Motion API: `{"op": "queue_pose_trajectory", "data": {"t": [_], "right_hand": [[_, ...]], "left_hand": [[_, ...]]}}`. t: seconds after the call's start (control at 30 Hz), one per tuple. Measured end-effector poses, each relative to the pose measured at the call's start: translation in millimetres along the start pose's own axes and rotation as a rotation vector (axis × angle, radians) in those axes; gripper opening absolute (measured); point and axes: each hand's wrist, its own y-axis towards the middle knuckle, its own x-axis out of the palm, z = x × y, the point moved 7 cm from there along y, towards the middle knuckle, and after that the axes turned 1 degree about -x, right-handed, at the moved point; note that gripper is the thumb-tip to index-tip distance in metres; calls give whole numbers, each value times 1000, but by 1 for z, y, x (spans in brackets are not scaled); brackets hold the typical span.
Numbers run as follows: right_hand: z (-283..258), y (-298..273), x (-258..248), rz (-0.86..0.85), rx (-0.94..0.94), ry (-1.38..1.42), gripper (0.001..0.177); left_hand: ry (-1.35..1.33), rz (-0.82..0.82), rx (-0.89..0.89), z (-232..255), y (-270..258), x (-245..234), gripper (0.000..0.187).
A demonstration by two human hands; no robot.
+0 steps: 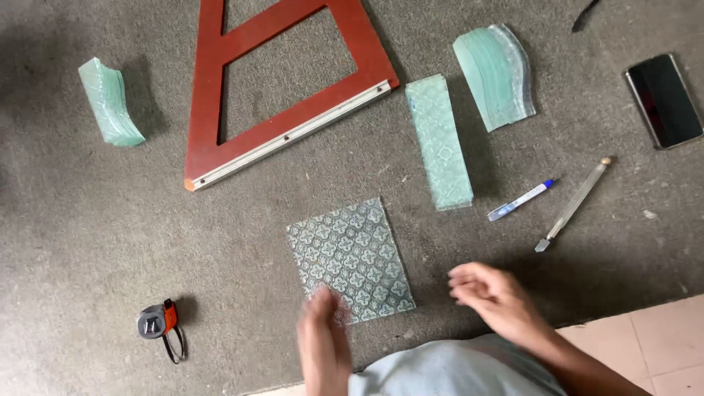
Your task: Measuring and cutting various glass pieces using a glass cutter and a square ruler.
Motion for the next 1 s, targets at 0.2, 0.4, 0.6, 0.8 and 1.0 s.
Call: {"op": "queue_pose_trajectory", "data": {"t": [0.2,0.4,0.6,0.8,1.0], "right_hand": [[-10,-3,85,-131,178,218,44],[-17,2,86,-99,252,150,50],[-47,-17,86,-224,198,552,36],[-39,-41,118,-438,216,808,36],[-61,-32,145,-426,201,826,39]], "left_hand": [[-493,196,-810,-116,-39,-62,50],[-461,197,-783,-71,-57,-14,52],[-516,-28,-648,-61,-52,1,37],[-459,-177,-492,-35,-46,23,25],[-331,-206,-471,-13,-60,32,28]]}}
